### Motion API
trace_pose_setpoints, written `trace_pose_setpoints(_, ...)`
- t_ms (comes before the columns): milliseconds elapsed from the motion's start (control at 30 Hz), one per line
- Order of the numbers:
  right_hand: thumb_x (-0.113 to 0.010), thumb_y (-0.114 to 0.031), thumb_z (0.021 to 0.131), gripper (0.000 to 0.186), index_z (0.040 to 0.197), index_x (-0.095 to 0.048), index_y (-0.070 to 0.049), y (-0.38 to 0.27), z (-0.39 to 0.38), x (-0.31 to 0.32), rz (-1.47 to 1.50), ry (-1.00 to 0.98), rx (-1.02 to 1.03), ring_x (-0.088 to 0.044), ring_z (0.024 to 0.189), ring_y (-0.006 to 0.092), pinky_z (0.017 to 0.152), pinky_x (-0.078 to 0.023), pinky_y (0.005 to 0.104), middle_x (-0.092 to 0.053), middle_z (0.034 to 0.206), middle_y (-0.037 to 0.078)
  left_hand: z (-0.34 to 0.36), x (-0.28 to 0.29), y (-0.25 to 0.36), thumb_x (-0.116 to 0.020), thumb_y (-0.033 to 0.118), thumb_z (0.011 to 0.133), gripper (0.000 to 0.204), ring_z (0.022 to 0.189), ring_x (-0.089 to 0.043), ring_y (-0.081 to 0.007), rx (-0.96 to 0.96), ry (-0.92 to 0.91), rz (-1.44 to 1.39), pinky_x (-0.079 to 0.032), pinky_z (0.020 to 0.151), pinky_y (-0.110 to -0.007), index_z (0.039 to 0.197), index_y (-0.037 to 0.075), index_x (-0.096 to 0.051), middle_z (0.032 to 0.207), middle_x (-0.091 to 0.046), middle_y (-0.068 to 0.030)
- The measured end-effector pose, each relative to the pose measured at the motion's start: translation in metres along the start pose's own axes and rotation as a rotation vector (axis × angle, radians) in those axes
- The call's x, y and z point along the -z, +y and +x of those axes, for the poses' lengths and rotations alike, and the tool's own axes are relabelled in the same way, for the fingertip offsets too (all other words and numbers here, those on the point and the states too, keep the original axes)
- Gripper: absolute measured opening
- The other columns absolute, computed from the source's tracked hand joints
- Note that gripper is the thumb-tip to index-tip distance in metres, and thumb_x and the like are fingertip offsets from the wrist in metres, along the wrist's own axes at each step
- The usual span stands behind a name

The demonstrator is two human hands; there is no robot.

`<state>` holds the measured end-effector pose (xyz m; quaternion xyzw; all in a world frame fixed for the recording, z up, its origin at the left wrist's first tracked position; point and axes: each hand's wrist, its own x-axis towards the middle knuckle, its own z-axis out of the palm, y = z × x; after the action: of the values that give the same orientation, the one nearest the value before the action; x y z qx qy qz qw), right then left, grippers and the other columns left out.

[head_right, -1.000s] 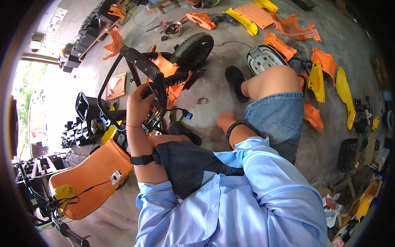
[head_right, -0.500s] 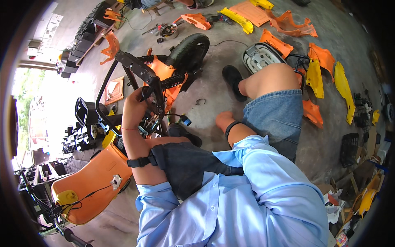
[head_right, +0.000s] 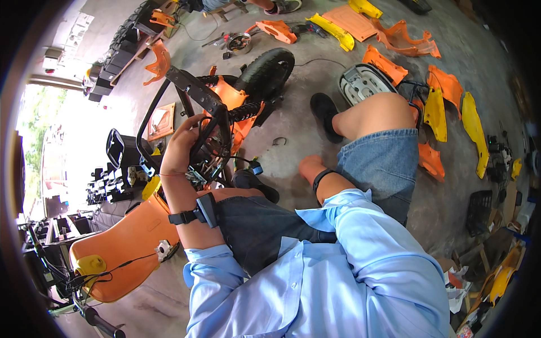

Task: Repairing or assembling a motorcycle frame and internal components using a socket wrench.

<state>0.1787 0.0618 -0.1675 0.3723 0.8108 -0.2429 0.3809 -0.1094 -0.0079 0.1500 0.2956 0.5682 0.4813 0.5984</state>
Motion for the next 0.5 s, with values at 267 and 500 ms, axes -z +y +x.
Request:
trace_pose_setpoints(267,-0.072,-0.022,0.082,0.036,0.117,-0.078,-0.017,-0.001,0.003,-0.001,-0.024,-0.021,-0.002,-0.07,0.116,0.0248,0.092,-0.056,0.0392,-0.073,0.125,0.007,0.004,-0.006,-0.022,-0.059,0.005,0.102,0.039,0.108,-0.068,-0.0176,-0.191,0.106,0.343,-0.054,0.093,-0.03,0.138,-0.004,-0.048,0.115,-0.071,-0.0134)
trace_pose_setpoints(500,-0.072,-0.022,0.082,0.037,0.118,-0.077,-0.017,-0.001,0.001,0.002,-0.015,-0.018,0.01,-0.07,0.116,0.0255,0.093,-0.055,0.0391,-0.073,0.125,0.007,0.01,-0.008,-0.03,-0.056,0.007,0.104,0.031,0.099,-0.066,-0.0116,-0.225,0.288,0.525,-0.051,0.086,-0.025,0.134,-0.001,-0.057,0.107,-0.072,-0.0095)
